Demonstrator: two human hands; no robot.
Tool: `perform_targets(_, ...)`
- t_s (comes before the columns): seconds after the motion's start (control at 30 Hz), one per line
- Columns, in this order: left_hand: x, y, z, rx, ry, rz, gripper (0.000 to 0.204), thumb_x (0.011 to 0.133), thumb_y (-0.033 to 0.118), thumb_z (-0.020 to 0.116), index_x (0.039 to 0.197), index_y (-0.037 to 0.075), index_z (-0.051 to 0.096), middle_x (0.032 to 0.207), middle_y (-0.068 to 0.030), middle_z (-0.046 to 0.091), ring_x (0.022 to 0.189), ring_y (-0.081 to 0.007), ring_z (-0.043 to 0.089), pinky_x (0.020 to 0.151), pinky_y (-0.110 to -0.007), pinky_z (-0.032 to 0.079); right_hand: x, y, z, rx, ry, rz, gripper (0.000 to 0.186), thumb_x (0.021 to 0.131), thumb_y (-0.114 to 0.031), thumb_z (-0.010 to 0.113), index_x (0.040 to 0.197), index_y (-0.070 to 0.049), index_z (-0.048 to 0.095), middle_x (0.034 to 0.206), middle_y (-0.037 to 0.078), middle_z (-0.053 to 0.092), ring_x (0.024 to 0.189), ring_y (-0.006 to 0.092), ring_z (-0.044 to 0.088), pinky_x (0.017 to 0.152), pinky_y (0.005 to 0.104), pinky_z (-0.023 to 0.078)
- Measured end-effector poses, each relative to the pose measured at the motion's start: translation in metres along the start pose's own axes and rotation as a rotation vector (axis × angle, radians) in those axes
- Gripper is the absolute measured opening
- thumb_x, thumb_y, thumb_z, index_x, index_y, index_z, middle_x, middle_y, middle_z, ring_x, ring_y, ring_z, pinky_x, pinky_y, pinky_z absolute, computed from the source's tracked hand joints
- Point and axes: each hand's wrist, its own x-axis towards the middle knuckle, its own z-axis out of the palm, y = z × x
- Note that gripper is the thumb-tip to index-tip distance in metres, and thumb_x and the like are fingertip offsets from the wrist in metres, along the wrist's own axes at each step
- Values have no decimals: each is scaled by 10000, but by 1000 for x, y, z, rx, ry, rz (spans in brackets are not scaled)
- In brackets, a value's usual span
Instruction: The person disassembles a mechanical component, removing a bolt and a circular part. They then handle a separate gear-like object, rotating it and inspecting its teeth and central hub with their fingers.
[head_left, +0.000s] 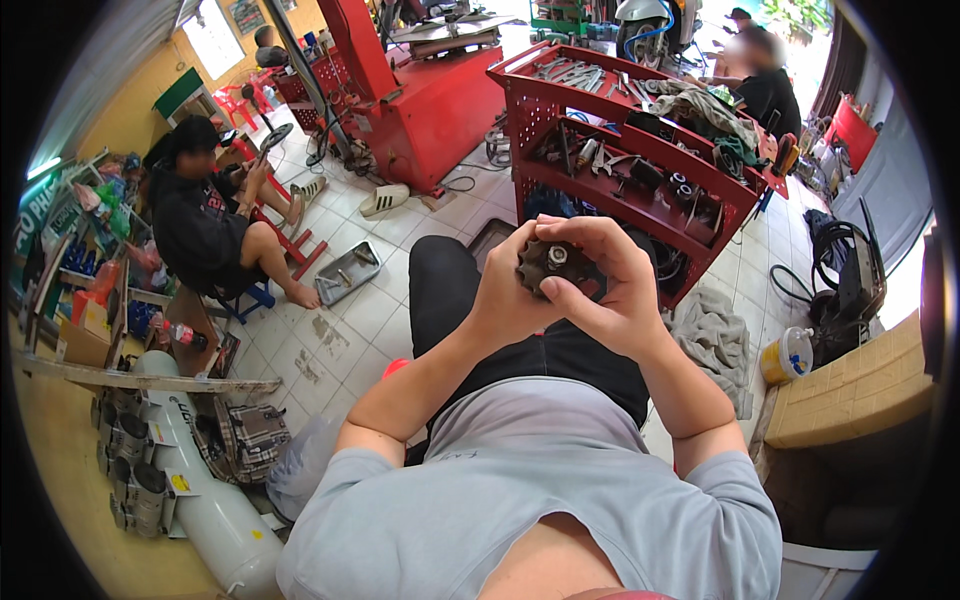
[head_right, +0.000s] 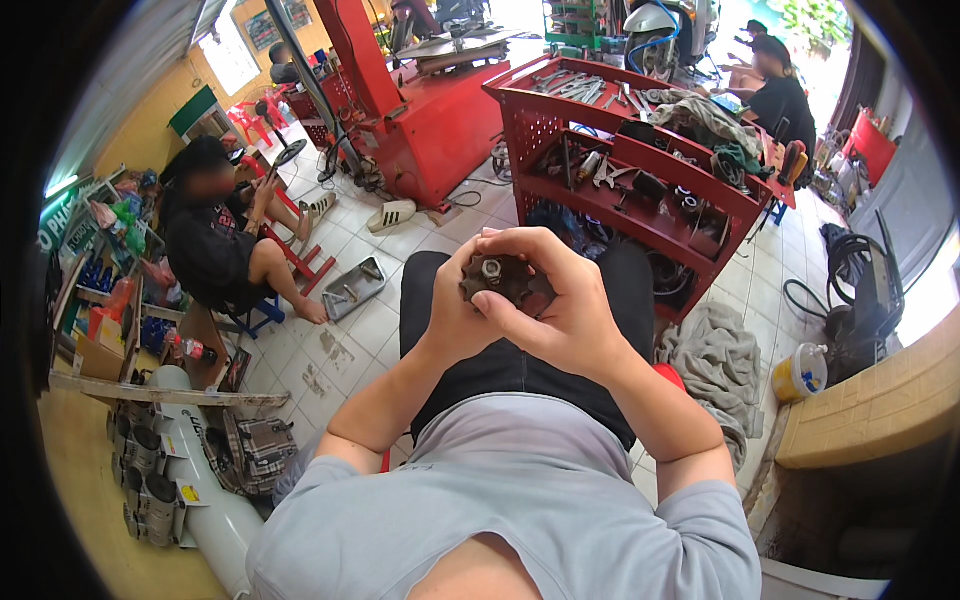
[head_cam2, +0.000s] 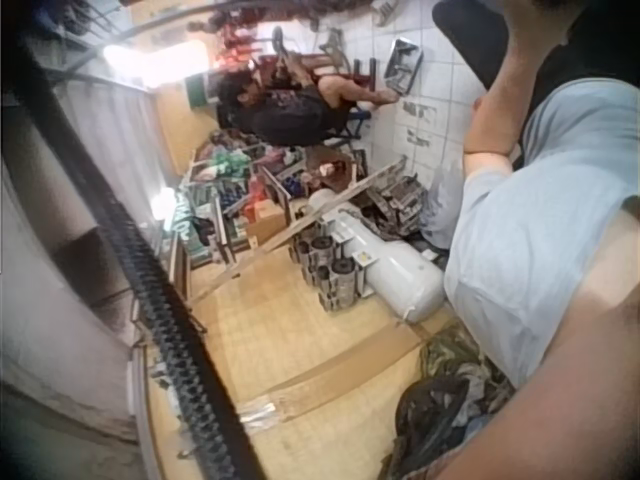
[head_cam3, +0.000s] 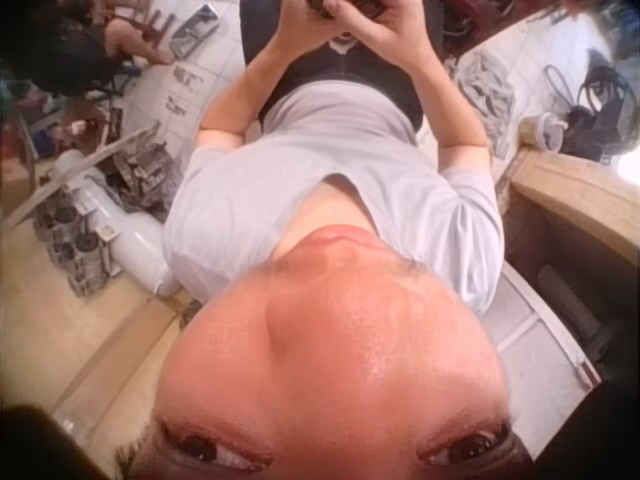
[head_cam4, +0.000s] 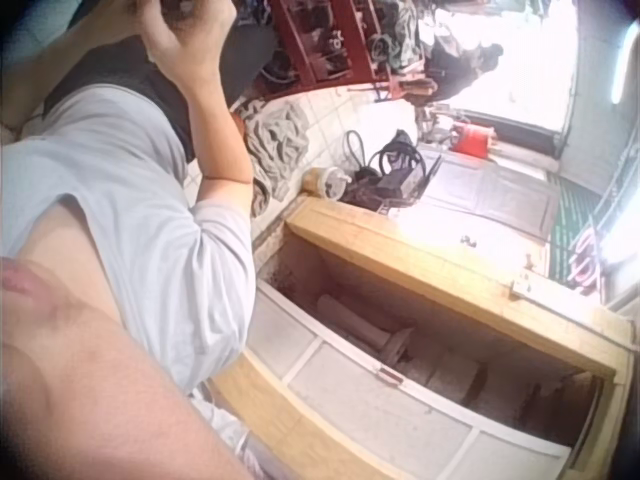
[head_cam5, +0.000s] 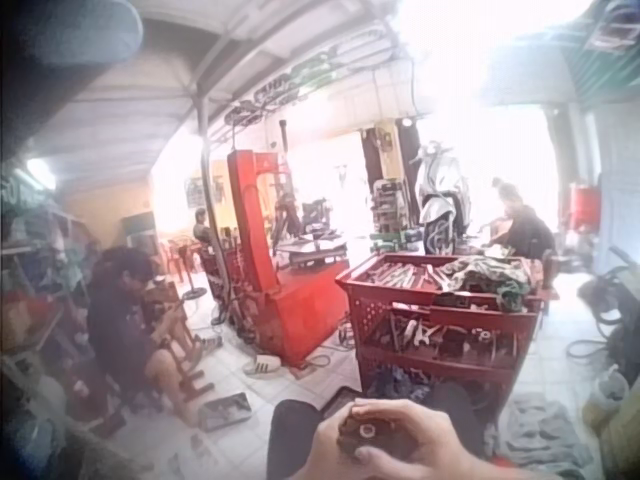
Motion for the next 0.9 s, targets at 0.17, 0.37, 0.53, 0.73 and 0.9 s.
perform_targets(0.17, 2, -5, -1, 57, -6, 24, 490, 690, 138, 823, 1097, 20, 578, 974, -40, 652, 889, -103, 622, 804, -257, 504, -2, 11, 0, 27, 16, 38, 316, 822, -37, 692, 1121, 13, 603, 1133, 156, 675, 1027, 211, 670, 848, 305, 537)
perform_targets(0.37, 1, -3, 1, 10, 11, -3, 475, 689, 126, 828, 1081, 28, 576, 945, -34, 658, 874, -79, 613, 778, -242, 503, 8, -5, -9, -152, -38, -67, 260, 776, -81, 757, 977, 8, 617, 1106, 159, 669, 961, 250, 679, 822, 329, 539)
perform_targets(0.53, 0, -5, 0, 109, -24, -41, 469, 685, 130, 836, 1060, 30, 572, 919, -26, 658, 845, -71, 609, 762, -237, 504, 11, -3, -20, -265, -39, -89, 262, 756, -112, 786, 942, -5, 635, 1039, 132, 665, 850, 231, 663, 776, 339, 537)
perform_targets(0.73, 0, 0, 1, 65, -36, -84, 460, 678, 138, 840, 1033, 31, 567, 898, -31, 661, 842, -72, 612, 759, -235, 502, 7, 0, -18, -242, -56, -34, 297, 724, -140, 821, 908, -4, 632, 1051, 119, 657, 827, 207, 656, 740, 310, 531)
perform_targets(0.9, 2, -4, 4, 76, 3, -21, 451, 671, 129, 836, 1023, 36, 569, 898, -32, 658, 829, -77, 606, 754, -240, 500, 11, -1, -18, -227, -50, -53, 295, 726, -118, 812, 929, -3, 633, 1027, 113, 652, 844, 201, 646, 746, 306, 522)
